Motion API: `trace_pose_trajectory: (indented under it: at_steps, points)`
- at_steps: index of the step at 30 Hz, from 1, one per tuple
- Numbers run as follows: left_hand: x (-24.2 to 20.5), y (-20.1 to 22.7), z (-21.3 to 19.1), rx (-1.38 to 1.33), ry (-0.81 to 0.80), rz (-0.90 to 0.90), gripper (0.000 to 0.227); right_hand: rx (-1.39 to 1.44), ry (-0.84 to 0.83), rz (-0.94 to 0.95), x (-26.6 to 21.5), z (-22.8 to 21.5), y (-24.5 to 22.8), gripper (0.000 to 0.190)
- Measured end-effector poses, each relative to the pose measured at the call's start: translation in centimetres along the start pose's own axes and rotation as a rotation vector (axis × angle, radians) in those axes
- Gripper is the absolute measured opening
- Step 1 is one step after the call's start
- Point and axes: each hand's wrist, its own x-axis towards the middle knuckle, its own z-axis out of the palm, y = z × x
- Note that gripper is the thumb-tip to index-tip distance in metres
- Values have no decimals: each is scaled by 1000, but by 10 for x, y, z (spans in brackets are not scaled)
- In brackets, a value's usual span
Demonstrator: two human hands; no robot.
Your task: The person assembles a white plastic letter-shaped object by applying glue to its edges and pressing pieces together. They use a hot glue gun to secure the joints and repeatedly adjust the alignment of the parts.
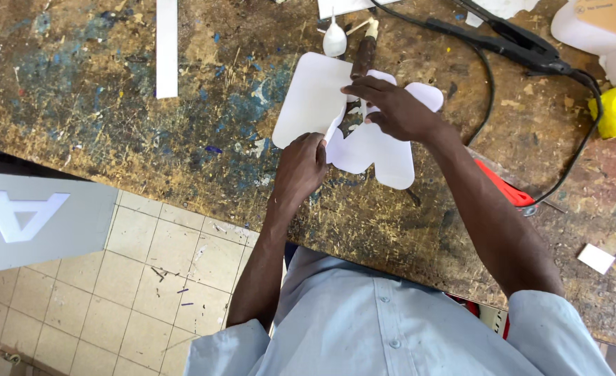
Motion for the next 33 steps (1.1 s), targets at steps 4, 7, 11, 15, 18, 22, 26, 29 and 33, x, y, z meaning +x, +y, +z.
trace_pose_trajectory:
  at_steps: [4, 7, 11, 15, 18, 22, 26, 29, 33]
  points:
    - [2, -11, 6, 25, 10, 66, 31, -154, 38, -22, -11, 15, 28, 67]
    - [6, -13, 1, 26, 26, 84, 31, -217, 95, -20, -24, 33, 40, 65]
    - [14, -19, -1, 1, 67, 161, 28, -174, 223, 89, -38, 43, 10, 58]
    - [25, -20, -3, -35, 64, 198, 25, -42, 331, 145, -50, 64, 9, 55]
    - [40, -26, -6, -7, 24, 243, 21, 12, 421, 260, -58, 82, 6, 56]
    - [57, -38, -15, -16, -15, 306, 21, 154, 475, 357, -59, 97, -10, 56]
    - [70, -47, -26, -39, -42, 384, 23, 266, 470, 424, -50, 97, -33, 54]
    - [70, -47, -32, -18, -25, 446, 23, 331, 406, 447, -49, 100, -31, 58]
    - [70, -61, -23, 76, 60, 539, 22, 431, 310, 463, -49, 87, -17, 57]
